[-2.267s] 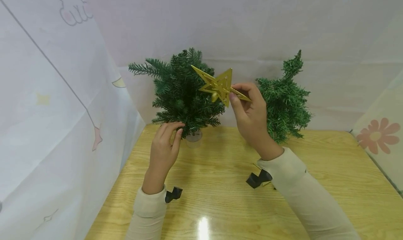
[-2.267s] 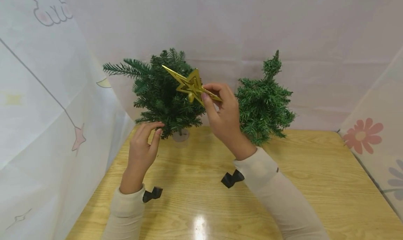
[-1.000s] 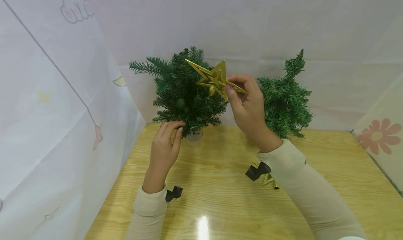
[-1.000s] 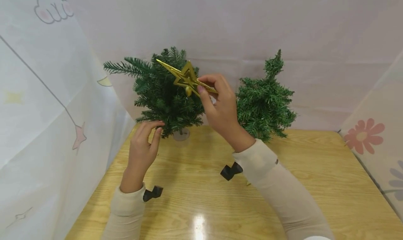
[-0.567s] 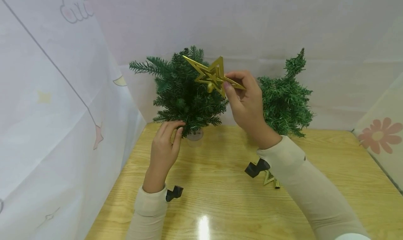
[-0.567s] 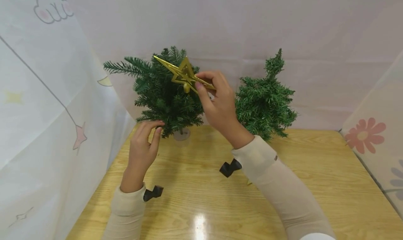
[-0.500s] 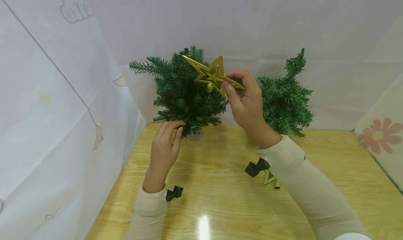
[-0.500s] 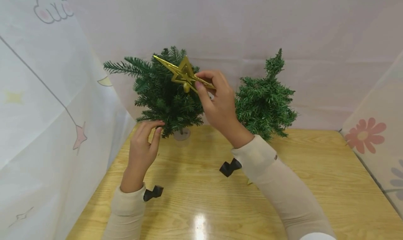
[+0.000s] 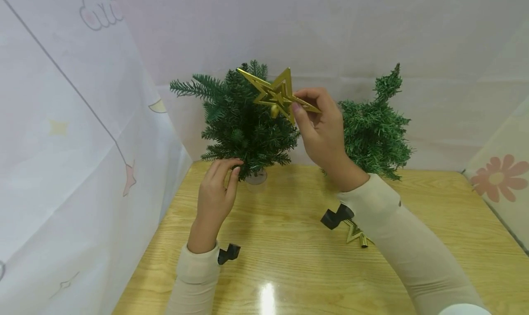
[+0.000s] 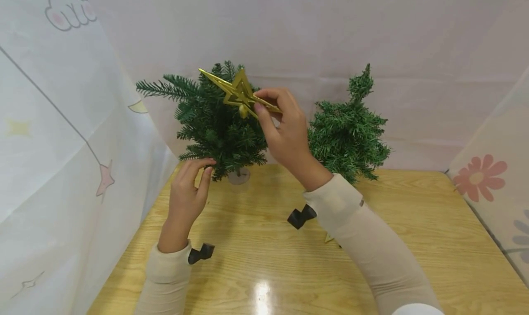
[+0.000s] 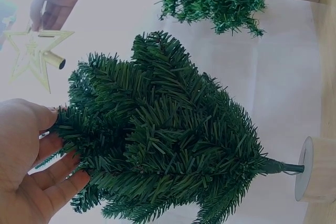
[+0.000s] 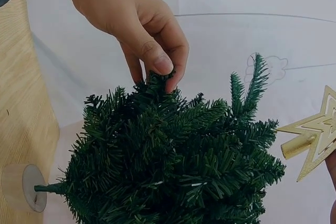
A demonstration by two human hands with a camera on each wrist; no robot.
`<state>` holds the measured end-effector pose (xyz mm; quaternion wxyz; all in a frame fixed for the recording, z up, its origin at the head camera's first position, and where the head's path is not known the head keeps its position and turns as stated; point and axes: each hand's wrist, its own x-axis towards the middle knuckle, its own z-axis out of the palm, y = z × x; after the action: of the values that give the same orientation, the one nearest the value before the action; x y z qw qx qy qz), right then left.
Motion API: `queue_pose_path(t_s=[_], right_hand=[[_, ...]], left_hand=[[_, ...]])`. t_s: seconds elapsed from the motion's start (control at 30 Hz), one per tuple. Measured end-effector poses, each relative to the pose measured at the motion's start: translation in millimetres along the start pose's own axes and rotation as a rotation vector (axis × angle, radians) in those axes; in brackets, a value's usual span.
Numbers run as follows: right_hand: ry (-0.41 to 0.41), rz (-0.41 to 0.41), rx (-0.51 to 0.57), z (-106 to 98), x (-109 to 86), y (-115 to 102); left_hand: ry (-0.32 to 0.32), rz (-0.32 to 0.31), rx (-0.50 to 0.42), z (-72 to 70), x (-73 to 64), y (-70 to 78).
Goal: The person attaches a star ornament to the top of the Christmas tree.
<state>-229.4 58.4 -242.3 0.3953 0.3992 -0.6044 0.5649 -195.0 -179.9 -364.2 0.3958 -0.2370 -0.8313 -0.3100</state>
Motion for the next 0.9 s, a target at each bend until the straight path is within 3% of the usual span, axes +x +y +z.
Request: queue_pose_path(t_s=[0.9], right_hand=[[-0.009, -0.039, 0.029, 12, 9.5, 4]], left_hand=[[-0.010, -0.003, 0.002, -2.6, -0.6, 0.4]])
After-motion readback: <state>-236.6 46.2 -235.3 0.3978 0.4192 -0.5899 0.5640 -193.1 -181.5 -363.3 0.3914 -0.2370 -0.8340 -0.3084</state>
